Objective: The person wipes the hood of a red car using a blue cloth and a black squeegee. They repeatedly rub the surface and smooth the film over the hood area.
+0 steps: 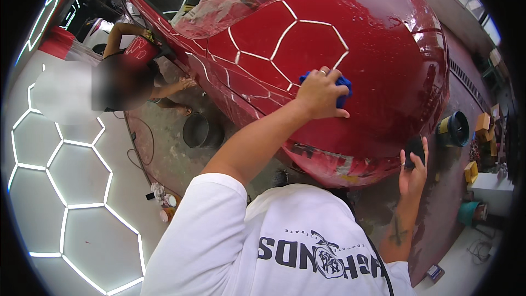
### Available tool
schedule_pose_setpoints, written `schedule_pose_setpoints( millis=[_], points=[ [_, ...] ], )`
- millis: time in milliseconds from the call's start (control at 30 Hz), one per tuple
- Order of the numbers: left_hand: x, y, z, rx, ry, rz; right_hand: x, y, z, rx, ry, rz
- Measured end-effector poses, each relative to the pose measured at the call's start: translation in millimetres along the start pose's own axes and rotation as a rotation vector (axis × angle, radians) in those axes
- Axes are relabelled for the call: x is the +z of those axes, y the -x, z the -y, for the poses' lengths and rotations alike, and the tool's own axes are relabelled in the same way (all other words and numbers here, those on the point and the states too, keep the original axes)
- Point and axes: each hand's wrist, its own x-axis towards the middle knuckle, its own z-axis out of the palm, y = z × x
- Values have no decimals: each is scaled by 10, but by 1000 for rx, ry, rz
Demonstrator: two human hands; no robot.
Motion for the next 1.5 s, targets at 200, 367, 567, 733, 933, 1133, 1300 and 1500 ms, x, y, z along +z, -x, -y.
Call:
schedule_pose_setpoints(
  millis=[200, 367, 567, 733, 933, 1133, 1300, 1500],
  points=[
    [-469, 886, 1366, 98, 35, -312, 1944, 522, -935, -55, 227, 281],
    [-925, 1032, 2608, -70, -141, -361, 3014, 680, -1652, -901, 1281, 649],
    [-1133, 1205, 3545, -153, -226, -482, 2483, 427, -1882, -1272, 2042, 1077],
    [-1037, 1336, 3723, -166, -231, -618, 1820, 346, -1566, -1093, 2183, 1281],
    [-1065, 1321, 3794, -174, -186, -591, 3553, 637, -2509, -1213, 2063, 997],
    [-1244, 1316, 3652, -271, -86, -468, 2725, 548, -2060, -1150, 2210, 1076],
    [-1278, 1357, 3659, -304, -16, -472, 3855, 559, -2761, -1271, 2105, 945],
    [-1011, 1302, 3852, -198, -165, -700, 3804, 682, -2798, -1163, 2140, 872]
  ],
)
